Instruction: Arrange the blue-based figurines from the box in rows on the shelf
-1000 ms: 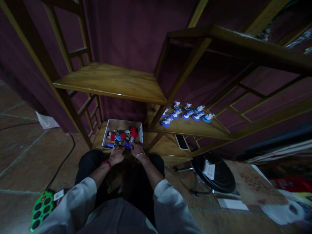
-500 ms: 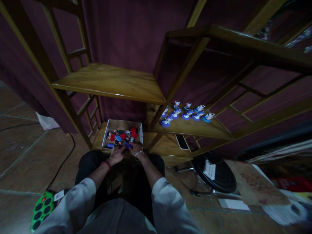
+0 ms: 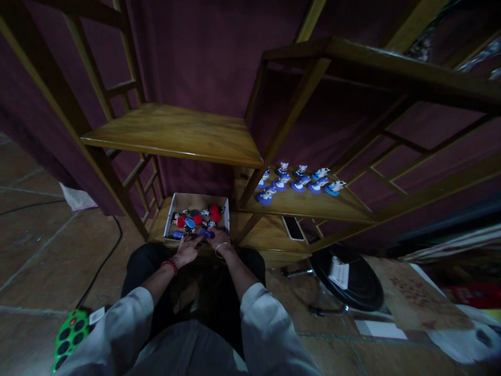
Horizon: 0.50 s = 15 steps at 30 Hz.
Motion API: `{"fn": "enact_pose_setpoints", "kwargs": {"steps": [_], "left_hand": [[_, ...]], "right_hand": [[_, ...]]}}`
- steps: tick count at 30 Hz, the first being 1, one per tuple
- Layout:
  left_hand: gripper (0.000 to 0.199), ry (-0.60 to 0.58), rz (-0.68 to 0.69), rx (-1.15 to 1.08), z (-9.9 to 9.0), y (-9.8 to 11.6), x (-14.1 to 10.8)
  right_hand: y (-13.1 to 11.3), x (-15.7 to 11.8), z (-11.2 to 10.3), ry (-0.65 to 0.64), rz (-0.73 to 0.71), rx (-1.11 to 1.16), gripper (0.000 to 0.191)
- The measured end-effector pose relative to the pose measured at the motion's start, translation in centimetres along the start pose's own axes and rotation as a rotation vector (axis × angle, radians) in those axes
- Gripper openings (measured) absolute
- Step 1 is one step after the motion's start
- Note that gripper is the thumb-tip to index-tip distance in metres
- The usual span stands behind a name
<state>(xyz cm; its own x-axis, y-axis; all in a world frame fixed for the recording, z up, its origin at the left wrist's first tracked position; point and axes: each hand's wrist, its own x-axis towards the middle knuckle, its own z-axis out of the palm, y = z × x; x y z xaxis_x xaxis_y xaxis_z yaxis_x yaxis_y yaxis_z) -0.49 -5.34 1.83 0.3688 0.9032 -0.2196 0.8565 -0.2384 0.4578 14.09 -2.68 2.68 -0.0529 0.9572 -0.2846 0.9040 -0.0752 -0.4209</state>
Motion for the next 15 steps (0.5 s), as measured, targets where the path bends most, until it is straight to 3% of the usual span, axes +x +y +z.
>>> {"fn": "enact_pose_setpoints", "kwargs": {"steps": [15], "left_hand": [[0.041,0.059,0.005,-0.007,-0.21,0.23,-0.34]], "right_hand": [[0.52,0.23,0.08,0.03,0.026,0.046,0.03]]}}
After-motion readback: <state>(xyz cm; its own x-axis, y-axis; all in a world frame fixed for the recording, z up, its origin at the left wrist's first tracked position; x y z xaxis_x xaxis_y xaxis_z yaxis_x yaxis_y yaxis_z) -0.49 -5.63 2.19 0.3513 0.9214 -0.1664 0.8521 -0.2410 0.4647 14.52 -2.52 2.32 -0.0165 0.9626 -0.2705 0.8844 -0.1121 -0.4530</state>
